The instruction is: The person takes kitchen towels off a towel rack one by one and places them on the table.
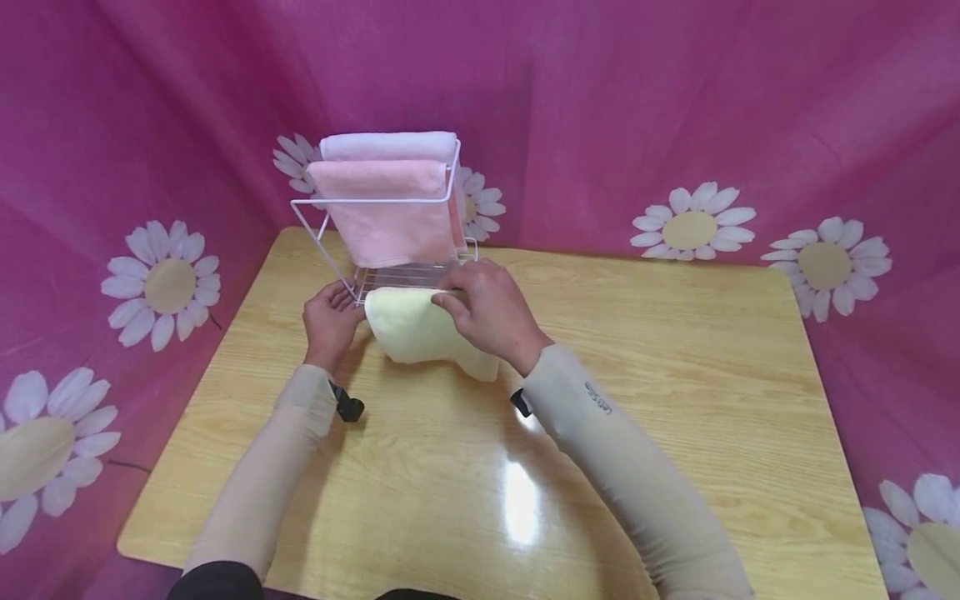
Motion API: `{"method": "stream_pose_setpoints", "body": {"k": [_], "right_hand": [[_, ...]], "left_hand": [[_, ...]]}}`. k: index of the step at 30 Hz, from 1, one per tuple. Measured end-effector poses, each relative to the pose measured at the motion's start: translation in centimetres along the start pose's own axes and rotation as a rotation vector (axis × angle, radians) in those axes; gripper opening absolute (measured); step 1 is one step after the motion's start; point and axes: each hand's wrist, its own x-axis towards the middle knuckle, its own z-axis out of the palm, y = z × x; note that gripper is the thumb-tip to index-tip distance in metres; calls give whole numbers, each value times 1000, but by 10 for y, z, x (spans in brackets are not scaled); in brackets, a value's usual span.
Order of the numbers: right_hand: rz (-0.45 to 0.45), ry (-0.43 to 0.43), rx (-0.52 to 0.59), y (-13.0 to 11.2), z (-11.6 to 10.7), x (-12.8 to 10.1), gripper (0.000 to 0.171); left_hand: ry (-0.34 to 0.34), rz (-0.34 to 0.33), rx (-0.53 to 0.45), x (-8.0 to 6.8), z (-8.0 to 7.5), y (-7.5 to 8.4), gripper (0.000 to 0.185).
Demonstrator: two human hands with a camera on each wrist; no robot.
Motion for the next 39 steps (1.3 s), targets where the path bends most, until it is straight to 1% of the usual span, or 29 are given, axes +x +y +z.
{"method": "stream_pose_setpoints", "body": {"k": [5,10,14,23,29,35,39], "right_hand": [[3,-27,-5,9,7,0,12],[5,-57,-23,19,14,3,14],[2,-63,-39,25,17,4,14],[-81,-74,-99,22,21,1,16],[-126,-65,-147,18,23,-4,15],[-214,-28,-192,15,30,-15,14],[-230,-15,-199,14,36,-27,13]], "left_hand": [[-5,15,-12,-1,1,-2,57],[-7,29,-18,-2,0,0,59],[-20,20,-4,-2,-1,1,59],[-5,20,-11,-1,-2,-1,59],[-6,4,-16,-1,-1,-1,58],[-19,13,-22,-1,-3,1,58],[-29,22,-17,-1,-3,3,59]]}}
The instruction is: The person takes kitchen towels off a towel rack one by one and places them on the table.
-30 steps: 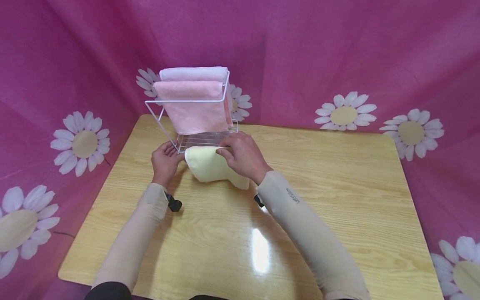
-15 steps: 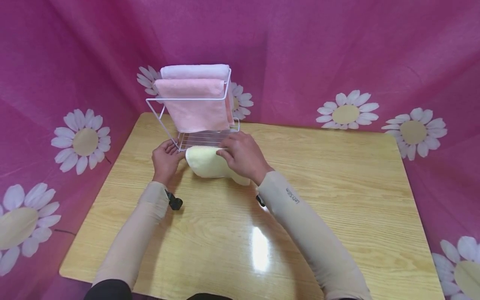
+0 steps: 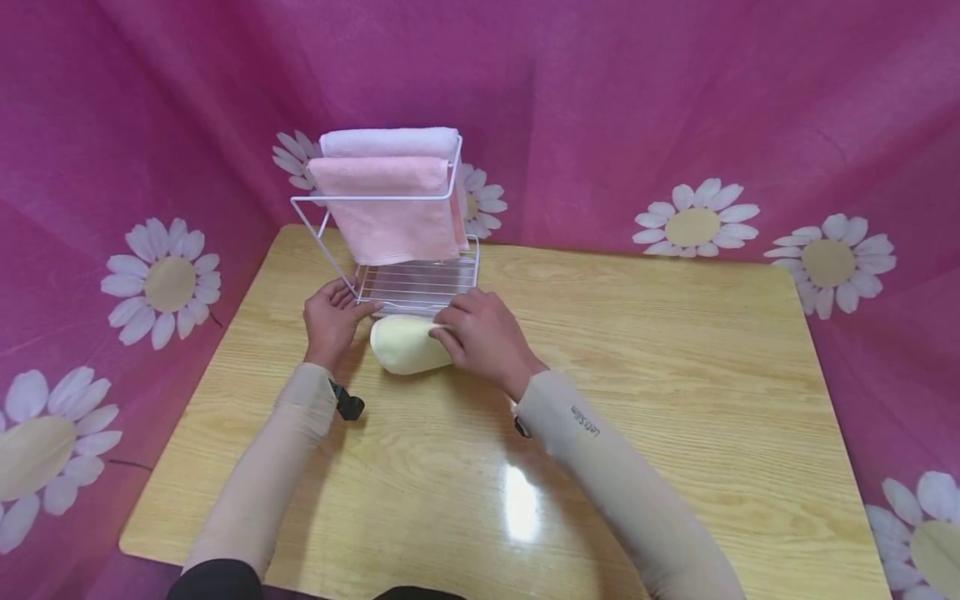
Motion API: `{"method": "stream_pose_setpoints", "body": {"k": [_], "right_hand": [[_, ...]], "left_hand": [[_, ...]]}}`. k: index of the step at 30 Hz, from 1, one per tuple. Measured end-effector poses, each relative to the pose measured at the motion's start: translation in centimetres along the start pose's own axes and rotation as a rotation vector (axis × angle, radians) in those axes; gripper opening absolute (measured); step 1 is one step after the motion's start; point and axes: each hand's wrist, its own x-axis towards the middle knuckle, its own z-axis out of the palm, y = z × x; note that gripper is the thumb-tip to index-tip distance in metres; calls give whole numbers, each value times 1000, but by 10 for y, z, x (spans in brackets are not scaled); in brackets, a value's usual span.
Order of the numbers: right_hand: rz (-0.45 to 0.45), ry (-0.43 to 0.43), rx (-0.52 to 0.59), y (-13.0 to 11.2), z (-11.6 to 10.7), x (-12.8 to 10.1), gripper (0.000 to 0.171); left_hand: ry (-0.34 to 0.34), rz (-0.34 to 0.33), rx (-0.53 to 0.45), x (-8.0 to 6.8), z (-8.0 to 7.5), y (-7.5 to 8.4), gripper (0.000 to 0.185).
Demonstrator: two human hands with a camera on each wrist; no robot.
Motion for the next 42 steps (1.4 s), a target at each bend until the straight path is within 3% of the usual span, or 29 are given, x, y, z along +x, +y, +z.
{"method": "stream_pose_setpoints", "body": {"k": [13,24,33,42], "right_hand": [[-20,43,6,-13,14,-33,10],[17,111,27,-30,38,-62,10],[63,85,43,-39,52,-88,9],[96,62,54,-45,59,-109,8]], "left_hand": [[5,-4,10,0,1,0,59],[-1,6,-11,0,0,0,58],[-4,-6,-26,-1,0,1,58],[10,-29,20,-2,0,3,59]]}}
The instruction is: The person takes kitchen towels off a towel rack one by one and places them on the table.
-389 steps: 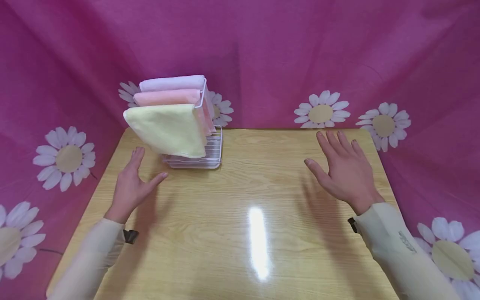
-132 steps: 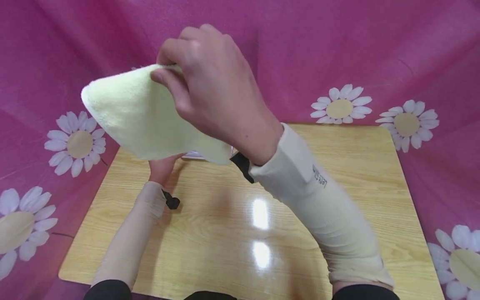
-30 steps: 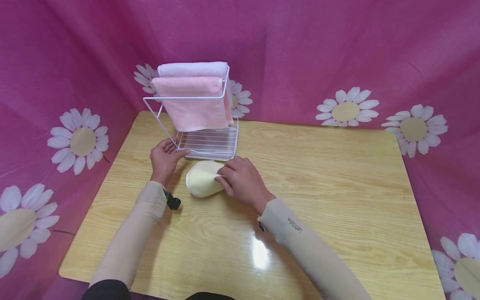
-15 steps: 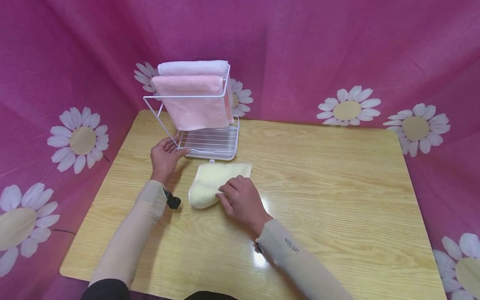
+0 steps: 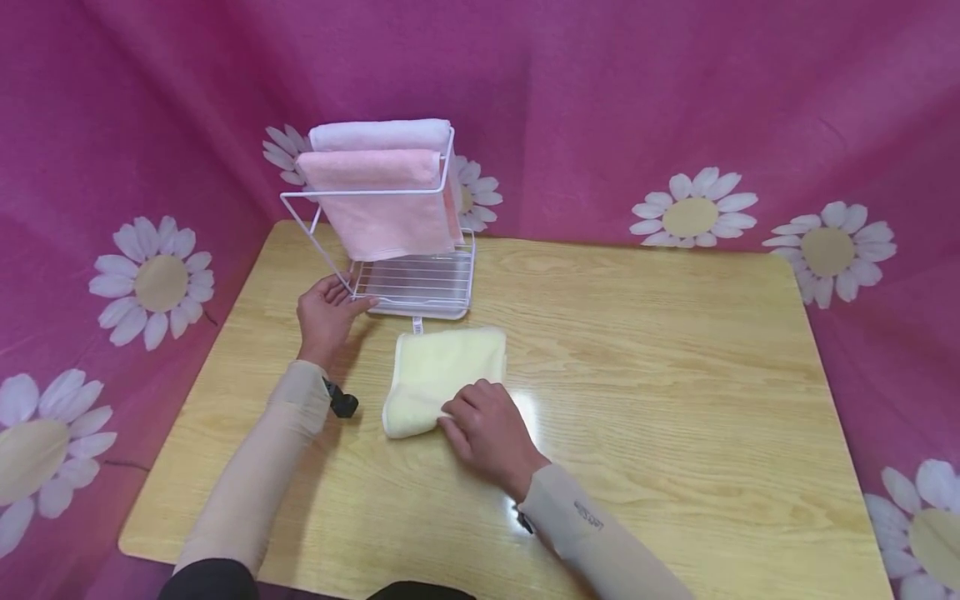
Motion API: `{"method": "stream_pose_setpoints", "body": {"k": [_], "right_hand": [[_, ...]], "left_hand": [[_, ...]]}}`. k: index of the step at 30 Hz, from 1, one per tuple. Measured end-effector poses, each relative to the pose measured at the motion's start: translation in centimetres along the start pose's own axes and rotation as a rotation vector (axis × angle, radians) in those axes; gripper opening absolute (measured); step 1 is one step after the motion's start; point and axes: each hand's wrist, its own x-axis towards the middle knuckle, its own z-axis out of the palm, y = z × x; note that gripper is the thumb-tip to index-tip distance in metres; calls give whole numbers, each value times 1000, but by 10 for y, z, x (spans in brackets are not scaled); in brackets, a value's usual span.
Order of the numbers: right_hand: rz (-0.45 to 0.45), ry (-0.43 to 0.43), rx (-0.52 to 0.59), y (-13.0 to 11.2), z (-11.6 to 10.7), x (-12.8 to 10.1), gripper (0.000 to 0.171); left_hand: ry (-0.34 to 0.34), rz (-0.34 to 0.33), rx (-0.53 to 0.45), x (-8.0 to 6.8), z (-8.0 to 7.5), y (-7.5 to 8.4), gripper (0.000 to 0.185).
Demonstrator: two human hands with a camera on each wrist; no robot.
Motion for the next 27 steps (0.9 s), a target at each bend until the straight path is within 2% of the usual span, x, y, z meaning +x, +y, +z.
{"method": "stream_pose_setpoints", "body": {"k": [4,9,17,27], "right_hand": [[11,-30,-2,-1,2,-8,7],[-2,-44,-18,2,7,-18,8],[-19,-87,5,2,12,-29,7],[-19,-96,-7,-3,20,-32,7]], "left_hand": [[16,-9,8,1,-2,0,60],[-5,-20,-25,3,-1,-1,60],[-11,-28,-18,5,-1,-2,59],[1,-32,51,1,-2,2,59]]}}
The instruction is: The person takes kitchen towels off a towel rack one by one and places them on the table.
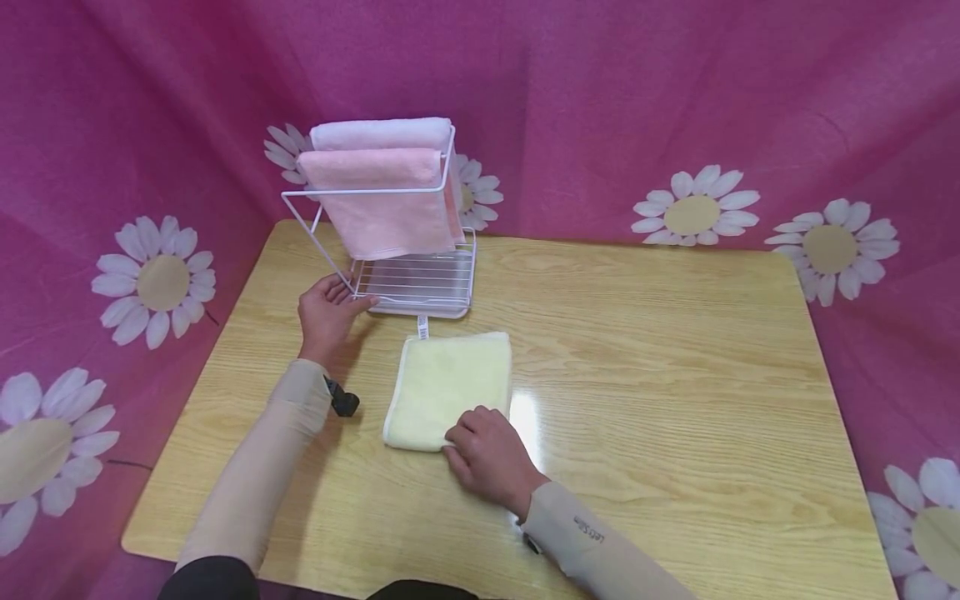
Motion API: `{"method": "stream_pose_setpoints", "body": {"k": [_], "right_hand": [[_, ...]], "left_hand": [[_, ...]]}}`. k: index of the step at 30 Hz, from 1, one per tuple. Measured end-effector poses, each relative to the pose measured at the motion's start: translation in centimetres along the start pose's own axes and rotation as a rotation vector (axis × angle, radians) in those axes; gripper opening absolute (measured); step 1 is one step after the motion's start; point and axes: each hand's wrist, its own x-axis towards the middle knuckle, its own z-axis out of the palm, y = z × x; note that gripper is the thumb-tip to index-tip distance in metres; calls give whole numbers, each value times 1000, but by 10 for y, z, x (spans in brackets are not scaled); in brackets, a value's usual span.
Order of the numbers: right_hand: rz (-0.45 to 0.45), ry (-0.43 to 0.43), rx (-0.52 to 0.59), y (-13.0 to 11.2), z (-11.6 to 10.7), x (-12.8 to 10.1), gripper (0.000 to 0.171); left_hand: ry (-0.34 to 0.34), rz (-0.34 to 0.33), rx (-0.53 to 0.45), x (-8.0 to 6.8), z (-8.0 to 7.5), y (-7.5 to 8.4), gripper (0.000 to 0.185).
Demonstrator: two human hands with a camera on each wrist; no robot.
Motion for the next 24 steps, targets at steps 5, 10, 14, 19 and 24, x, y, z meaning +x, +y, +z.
{"method": "stream_pose_setpoints", "body": {"k": [5,10,14,19,24], "right_hand": [[5,-18,-16,0,0,0,7],[23,-69,-28,0,-2,0,9],[45,-99,-27,-1,-3,0,13],[75,-82,-8,-2,-5,2,16],[123,-53,65,-2,-12,7,16]], "left_hand": [[1,15,1,-1,0,0,59],[0,24,2,-1,0,0,58],[-3,19,-16,-1,-1,1,58],[2,20,0,-1,-1,1,58],[-7,22,-24,0,0,-2,58]]}}
